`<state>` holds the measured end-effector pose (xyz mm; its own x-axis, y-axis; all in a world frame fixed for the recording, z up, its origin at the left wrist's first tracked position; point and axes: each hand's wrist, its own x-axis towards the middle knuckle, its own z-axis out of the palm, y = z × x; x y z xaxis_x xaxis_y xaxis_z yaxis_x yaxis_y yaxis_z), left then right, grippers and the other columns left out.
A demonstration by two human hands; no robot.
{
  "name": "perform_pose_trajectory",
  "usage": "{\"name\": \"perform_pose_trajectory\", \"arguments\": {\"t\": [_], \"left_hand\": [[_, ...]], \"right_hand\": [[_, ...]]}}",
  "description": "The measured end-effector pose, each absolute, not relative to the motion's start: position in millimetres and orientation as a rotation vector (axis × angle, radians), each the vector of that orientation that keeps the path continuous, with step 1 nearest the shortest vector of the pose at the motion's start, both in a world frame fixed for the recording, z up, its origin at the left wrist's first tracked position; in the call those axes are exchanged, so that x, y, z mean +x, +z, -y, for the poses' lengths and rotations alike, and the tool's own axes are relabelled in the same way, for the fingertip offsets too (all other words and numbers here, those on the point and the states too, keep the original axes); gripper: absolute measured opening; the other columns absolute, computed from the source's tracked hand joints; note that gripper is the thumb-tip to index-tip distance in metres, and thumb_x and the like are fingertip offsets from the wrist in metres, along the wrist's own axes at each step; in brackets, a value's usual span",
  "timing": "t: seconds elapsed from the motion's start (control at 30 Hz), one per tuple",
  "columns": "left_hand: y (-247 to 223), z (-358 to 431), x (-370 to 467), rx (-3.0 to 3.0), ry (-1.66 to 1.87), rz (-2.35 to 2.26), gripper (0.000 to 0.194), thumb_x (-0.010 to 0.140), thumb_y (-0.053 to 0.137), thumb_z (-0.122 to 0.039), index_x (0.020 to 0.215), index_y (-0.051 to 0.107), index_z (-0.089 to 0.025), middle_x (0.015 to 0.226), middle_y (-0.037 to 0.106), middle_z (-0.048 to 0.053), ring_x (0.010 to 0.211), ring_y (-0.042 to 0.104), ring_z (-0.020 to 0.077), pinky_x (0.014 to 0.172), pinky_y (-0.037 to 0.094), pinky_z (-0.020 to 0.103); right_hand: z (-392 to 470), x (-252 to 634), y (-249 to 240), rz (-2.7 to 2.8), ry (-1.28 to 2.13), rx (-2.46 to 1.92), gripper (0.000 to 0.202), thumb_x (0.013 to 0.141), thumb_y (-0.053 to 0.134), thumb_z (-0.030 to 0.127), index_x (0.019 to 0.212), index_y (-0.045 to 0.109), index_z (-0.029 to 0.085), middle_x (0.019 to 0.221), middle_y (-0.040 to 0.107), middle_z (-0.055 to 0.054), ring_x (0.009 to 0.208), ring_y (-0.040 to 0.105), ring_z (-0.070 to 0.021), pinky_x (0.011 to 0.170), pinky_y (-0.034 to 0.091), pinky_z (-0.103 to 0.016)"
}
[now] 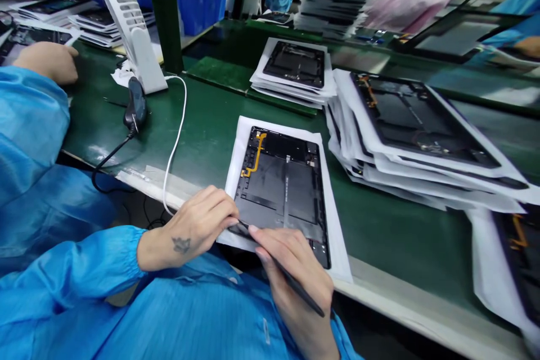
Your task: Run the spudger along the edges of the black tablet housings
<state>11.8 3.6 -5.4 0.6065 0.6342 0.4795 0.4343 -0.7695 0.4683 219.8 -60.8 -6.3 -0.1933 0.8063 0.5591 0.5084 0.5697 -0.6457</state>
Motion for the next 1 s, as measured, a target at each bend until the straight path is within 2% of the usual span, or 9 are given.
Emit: {"name": "perform_pose_trajectory", "arguments": {"t": [0.27, 0.4, 0.57, 0.77, 1.0], "left_hand": [[0, -7, 14, 2.553, 0.855, -0.834, 0.02, 0.102, 0.035, -0.007, 0.093, 0.049, -0.018, 0.088, 0.055, 0.004, 0.08, 0.047, 0.0174, 0.073, 0.044, 0.03], [5, -10, 15, 2.492, 0.861, -0.855, 0.017, 0.105, 0.037, -0.013, 0.099, 0.053, -0.018, 0.091, 0.059, 0.004, 0.081, 0.052, 0.0166, 0.074, 0.045, 0.029], [11, -14, 7, 2.524, 0.837, -0.862, 0.009, 0.105, 0.048, -0.022, 0.102, 0.056, -0.018, 0.095, 0.061, 0.005, 0.086, 0.052, 0.0184, 0.078, 0.045, 0.031], [6, -13, -1, 2.546, 0.729, -0.846, 0.012, 0.104, 0.05, -0.024, 0.111, 0.058, -0.017, 0.103, 0.06, 0.007, 0.092, 0.052, 0.0189, 0.081, 0.045, 0.031], [5, -14, 7, 2.584, 0.616, -0.823, 0.019, 0.107, 0.039, -0.022, 0.098, 0.055, -0.018, 0.095, 0.057, 0.005, 0.085, 0.048, 0.0184, 0.076, 0.042, 0.032]], "right_hand": [[63, 220, -5, 1.83, 0.399, -1.068, 0.039, 0.093, 0.057, 0.002, 0.124, 0.066, 0.024, 0.102, 0.071, -0.005, 0.092, 0.065, -0.019, 0.077, 0.053, -0.034], [64, 221, -3, 1.765, 0.39, -1.11, 0.037, 0.094, 0.057, 0.003, 0.121, 0.068, 0.025, 0.102, 0.069, -0.005, 0.092, 0.065, -0.0187, 0.077, 0.054, -0.032], [62, 222, -4, 1.795, 0.381, -1.074, 0.035, 0.093, 0.058, 0.003, 0.118, 0.069, 0.025, 0.1, 0.071, -0.004, 0.091, 0.065, -0.019, 0.079, 0.054, -0.034], [60, 219, -10, 1.908, 0.335, -1.053, 0.041, 0.091, 0.061, 0.002, 0.125, 0.066, 0.023, 0.105, 0.073, -0.006, 0.095, 0.062, -0.0213, 0.084, 0.054, -0.039], [61, 218, -8, 1.87, 0.299, -1.071, 0.038, 0.092, 0.059, 0.002, 0.124, 0.065, 0.024, 0.103, 0.07, -0.007, 0.096, 0.062, -0.0212, 0.085, 0.054, -0.039]]}}
